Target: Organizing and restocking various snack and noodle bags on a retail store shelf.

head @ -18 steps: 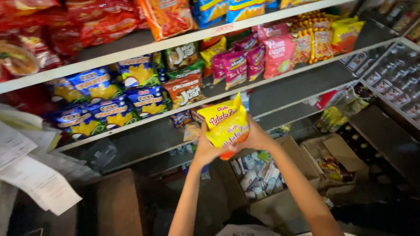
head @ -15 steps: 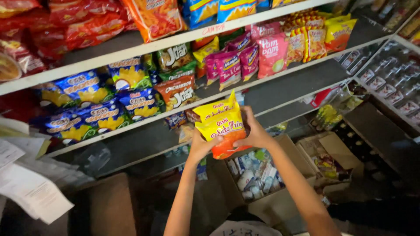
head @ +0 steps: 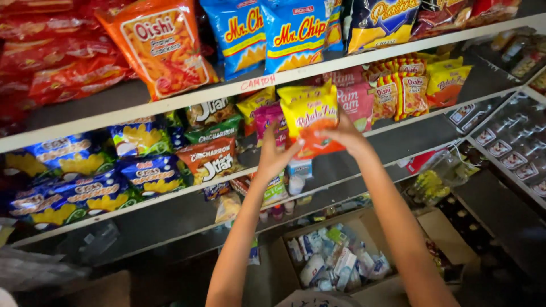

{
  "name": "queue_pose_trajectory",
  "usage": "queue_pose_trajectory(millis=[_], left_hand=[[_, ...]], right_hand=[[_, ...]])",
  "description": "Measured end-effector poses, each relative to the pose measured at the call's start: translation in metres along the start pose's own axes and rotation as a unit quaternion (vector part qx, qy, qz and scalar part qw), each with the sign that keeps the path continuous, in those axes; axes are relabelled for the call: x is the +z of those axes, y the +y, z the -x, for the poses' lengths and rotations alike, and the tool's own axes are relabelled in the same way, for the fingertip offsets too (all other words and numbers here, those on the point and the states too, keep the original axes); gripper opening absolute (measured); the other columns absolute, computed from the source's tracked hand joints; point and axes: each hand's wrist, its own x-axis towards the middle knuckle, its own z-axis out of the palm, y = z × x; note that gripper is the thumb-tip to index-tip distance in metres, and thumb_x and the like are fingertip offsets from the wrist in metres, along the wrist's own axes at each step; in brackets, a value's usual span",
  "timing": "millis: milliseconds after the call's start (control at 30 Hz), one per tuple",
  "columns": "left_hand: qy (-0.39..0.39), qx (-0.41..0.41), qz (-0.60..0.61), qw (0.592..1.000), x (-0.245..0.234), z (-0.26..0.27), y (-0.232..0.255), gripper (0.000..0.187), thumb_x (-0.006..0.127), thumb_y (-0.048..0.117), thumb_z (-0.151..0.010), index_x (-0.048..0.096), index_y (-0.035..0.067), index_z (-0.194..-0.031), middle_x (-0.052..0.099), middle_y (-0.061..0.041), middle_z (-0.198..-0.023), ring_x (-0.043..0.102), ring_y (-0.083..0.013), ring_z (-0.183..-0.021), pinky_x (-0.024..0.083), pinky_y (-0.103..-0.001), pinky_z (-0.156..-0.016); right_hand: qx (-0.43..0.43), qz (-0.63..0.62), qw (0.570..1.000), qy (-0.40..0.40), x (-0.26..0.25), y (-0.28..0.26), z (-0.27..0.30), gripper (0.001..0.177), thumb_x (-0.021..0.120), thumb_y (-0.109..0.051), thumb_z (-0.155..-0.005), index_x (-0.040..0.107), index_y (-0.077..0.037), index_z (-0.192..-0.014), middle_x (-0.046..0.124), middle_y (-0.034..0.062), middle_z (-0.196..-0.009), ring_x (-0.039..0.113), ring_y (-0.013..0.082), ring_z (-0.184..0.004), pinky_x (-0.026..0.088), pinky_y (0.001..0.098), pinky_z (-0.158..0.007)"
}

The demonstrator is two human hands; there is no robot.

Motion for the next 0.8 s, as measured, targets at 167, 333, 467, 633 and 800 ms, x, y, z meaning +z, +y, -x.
queue_pose_trajectory(millis=[167,333,467,633,800], left_hand=[[-0.056,-0.002,0.183,0.982,0.028,-0.053,-0.014,0.078,0.082,0.019,-0.088,0.038,-0.003,-0.149,0.060,-0.018,-0.134,0.063,-0.0264,-0.121,0.058,-0.039,-0.099],[0.003,0.065,0.034,0.997,0.035,-0.072,-0.017,0.077,0.087,0.015,-0.089,0.041,-0.001,-0.147,0.063,-0.015,-0.132,0.066,-0.0238,-0.119,0.057,-0.037,-0.101],[0.023,0.011,0.220,0.975,0.027,-0.083,-0.042,0.068,0.072,0.025,-0.098,0.038,0.000,-0.152,0.058,-0.011,-0.135,0.060,-0.0203,-0.120,0.053,-0.031,-0.102],[-0.035,-0.141,0.173,0.974,0.018,-0.096,-0.057,0.050,0.052,0.032,-0.112,0.046,0.001,-0.151,0.055,-0.011,-0.095,0.051,-0.0197,-0.082,0.042,-0.032,-0.070],[-0.039,0.015,0.152,0.987,0.023,-0.113,-0.078,0.039,0.071,0.014,-0.099,0.057,-0.002,-0.131,0.070,-0.009,-0.108,0.063,-0.0132,-0.090,0.053,-0.028,-0.079]], right_hand=[[-0.020,0.050,0.998,-0.042,-0.040,0.035,-0.062,0.075,0.084,-0.004,-0.078,0.050,-0.001,-0.144,0.067,0.0072,-0.128,0.064,0.0154,-0.118,0.055,0.0356,-0.101],[-0.060,0.067,0.994,-0.068,-0.041,0.023,-0.071,0.070,0.087,-0.003,-0.081,0.050,-0.002,-0.140,0.070,0.0059,-0.126,0.067,0.0143,-0.117,0.057,0.0337,-0.102],[-0.024,0.029,0.996,-0.083,-0.045,0.024,-0.073,0.071,0.084,-0.002,-0.079,0.053,-0.002,-0.143,0.069,0.0071,-0.129,0.066,0.0153,-0.119,0.056,0.0337,-0.102],[0.013,0.011,0.996,-0.089,-0.044,0.017,-0.077,0.078,0.084,-0.004,-0.075,0.049,-0.002,-0.144,0.065,0.0065,-0.131,0.062,0.0158,-0.122,0.056,0.0346,-0.100],[-0.053,0.070,0.996,-0.007,-0.058,0.026,-0.094,0.081,0.087,-0.010,-0.077,0.048,0.000,-0.147,0.060,0.0100,-0.140,0.057,0.0204,-0.131,0.049,0.0362,-0.112]])
